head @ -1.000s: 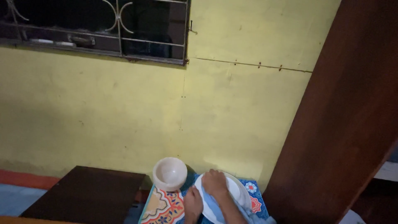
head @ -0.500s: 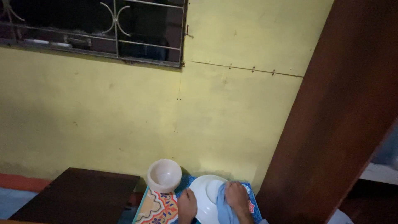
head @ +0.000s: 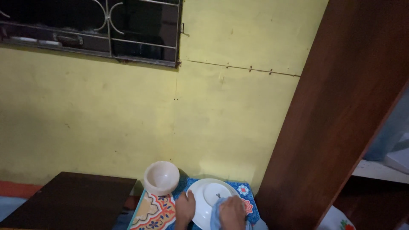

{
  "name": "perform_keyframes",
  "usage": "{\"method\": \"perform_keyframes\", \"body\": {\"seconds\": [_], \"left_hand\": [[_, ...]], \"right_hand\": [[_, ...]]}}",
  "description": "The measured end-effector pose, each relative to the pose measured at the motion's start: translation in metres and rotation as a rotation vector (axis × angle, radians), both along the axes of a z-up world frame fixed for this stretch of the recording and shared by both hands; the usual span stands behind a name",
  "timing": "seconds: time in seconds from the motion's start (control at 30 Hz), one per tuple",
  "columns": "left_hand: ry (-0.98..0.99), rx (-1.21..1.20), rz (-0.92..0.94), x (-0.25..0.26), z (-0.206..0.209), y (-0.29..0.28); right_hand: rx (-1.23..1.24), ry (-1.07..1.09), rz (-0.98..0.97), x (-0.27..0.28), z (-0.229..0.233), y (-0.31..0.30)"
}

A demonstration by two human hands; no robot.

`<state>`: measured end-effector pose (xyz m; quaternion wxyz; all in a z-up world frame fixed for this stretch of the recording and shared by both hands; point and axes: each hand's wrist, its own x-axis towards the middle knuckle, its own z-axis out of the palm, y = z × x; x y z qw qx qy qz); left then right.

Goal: The person wipes a stack of white plates with a blue cloth on a small table. They flip each plate to wipe both sides and then place it back on the stack. The activity continues throughout the clip.

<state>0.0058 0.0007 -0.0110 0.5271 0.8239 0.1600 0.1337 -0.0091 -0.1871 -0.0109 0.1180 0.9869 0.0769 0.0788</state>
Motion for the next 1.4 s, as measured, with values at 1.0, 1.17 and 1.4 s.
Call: {"method": "perform_keyframes", "body": {"seconds": [1.0, 1.17, 1.4], "left_hand": [[-0.013, 0.109, 0.036, 0.042, -0.050, -0.006], [-0.066, 0.083, 0.073, 0.038, -0.050, -0.011], [-0.067, 0.115, 0.042, 0.038, -0.051, -0.007]], "right_hand": [[0.606, -0.098, -0.030, 0.141, 0.038, 0.050], [0.812, 0.044, -0.290, 0.161, 0.027, -0.014], [0.559, -0.311, -0.280, 0.129, 0.043, 0.005]]}}
